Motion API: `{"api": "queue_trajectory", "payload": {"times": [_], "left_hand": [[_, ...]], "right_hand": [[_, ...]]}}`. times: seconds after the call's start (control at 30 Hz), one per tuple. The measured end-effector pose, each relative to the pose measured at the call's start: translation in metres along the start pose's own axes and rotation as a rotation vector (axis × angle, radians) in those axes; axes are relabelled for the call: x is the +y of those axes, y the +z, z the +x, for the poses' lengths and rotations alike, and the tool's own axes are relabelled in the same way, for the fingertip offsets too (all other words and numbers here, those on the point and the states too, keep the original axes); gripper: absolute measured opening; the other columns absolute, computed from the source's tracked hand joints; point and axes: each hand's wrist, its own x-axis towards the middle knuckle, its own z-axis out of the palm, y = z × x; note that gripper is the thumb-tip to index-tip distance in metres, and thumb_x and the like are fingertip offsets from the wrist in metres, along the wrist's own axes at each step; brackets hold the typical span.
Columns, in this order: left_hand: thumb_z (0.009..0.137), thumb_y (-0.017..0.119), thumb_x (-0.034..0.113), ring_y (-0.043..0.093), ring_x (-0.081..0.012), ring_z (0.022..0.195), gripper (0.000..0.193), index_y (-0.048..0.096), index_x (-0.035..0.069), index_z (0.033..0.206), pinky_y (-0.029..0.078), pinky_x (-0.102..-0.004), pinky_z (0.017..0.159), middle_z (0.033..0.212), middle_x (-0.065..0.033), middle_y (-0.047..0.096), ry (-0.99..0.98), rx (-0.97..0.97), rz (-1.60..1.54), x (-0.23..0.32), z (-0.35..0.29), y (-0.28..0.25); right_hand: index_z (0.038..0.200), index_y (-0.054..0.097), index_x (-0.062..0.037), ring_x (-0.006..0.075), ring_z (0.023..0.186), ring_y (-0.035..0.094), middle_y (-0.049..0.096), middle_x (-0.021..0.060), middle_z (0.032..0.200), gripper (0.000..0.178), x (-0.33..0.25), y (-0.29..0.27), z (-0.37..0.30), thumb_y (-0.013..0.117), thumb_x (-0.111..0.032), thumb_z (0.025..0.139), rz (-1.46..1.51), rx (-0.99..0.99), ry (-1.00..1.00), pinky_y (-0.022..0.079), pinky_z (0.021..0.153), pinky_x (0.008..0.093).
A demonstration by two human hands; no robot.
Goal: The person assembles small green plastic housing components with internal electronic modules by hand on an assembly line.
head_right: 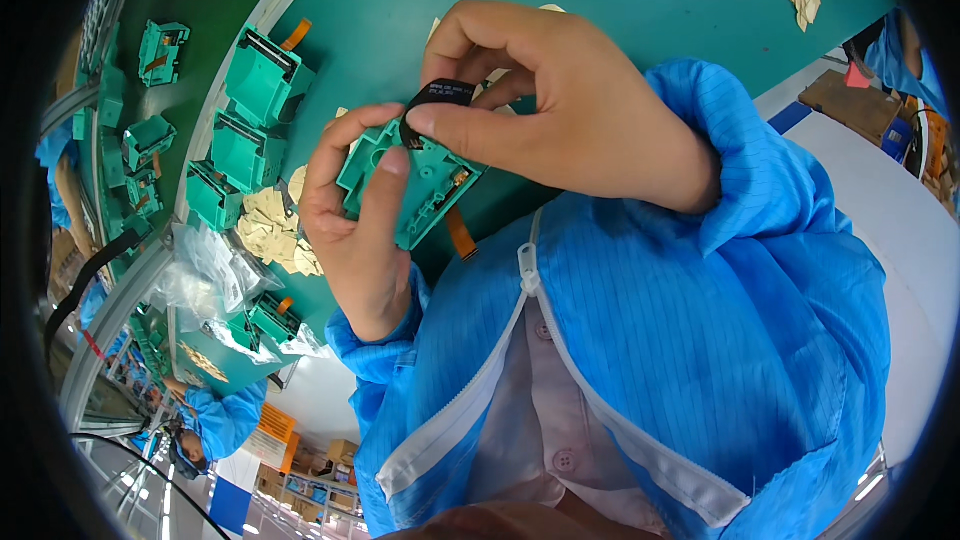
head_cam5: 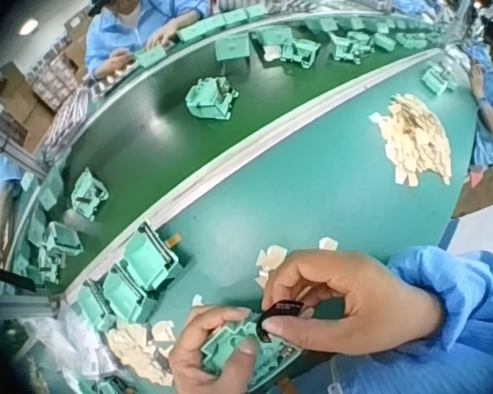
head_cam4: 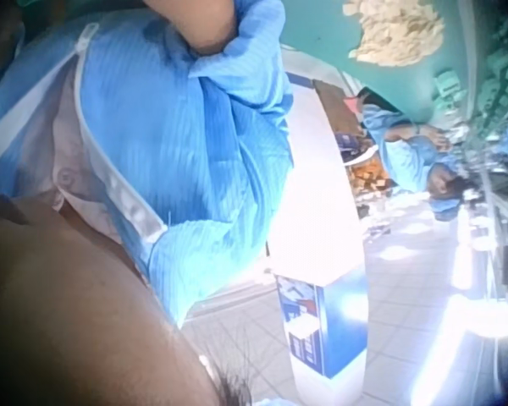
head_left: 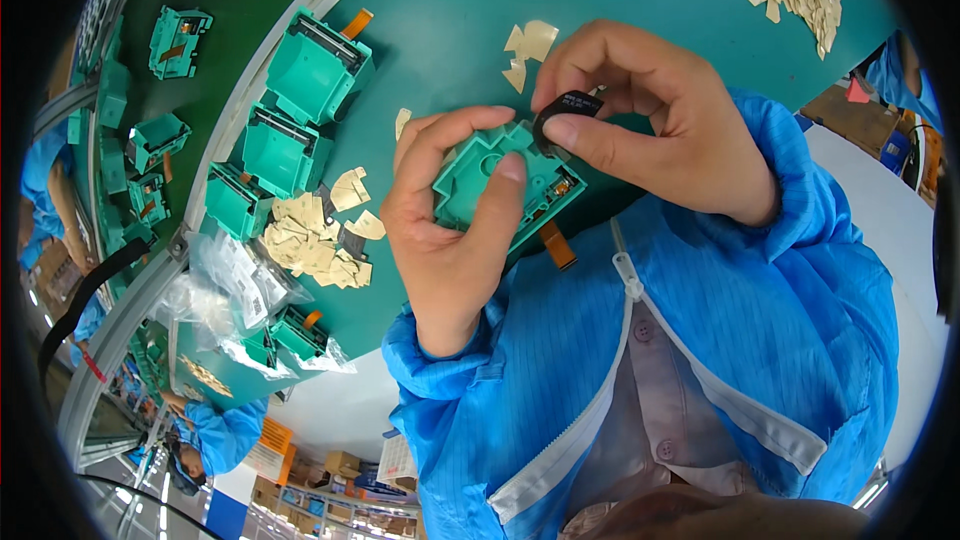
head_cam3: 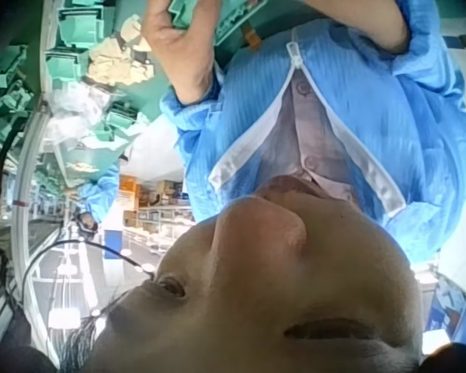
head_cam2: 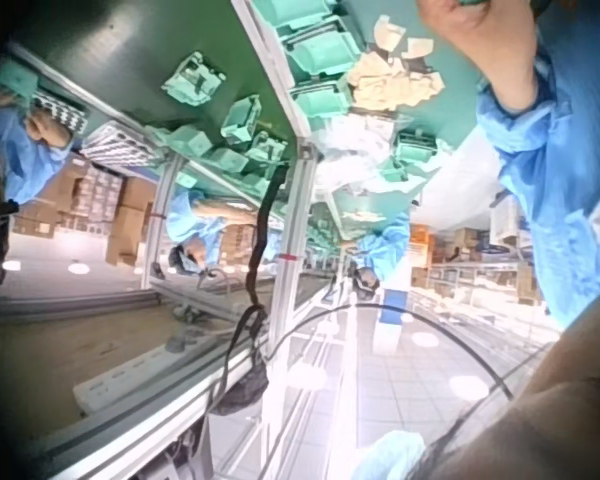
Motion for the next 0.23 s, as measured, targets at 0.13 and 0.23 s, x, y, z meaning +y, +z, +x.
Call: {"api": "queue_trajectory", "payload": {"times": [0.13, 0.23], "left_hand": [[0.081, 0.067, -0.004, 0.058, -0.0144, 0.096, 0.028, 0.067, 0.003, 0.108, 0.045, -0.0261, 0.085, 0.107, -0.0062, 0.060, 0.047, 0.003, 0.030, -0.0040, -0.0004, 0.0017], [0.081, 0.067, -0.003, 0.058, -0.0152, 0.096, 0.027, 0.067, 0.003, 0.108, 0.045, -0.0265, 0.087, 0.107, -0.0062, 0.060, 0.053, 0.010, 0.073, -0.0038, -0.0007, 0.0039]], "right_hand": [[0.099, 0.053, -0.0018, 0.0102, 0.095, 0.058, 0.059, 0.0083, 0.105, 0.012, 0.0062, -0.0011, -0.0017, 0.063, 0.002, 0.093, 0.003, 0.004, -0.023, 0.048, 0.085, 0.0252], [0.101, 0.054, -0.0025, 0.0107, 0.097, 0.058, 0.060, 0.0092, 0.107, 0.013, 0.0088, 0.0011, -0.0029, 0.064, -0.001, 0.093, -0.033, 0.027, -0.057, 0.048, 0.089, 0.0247]]}}
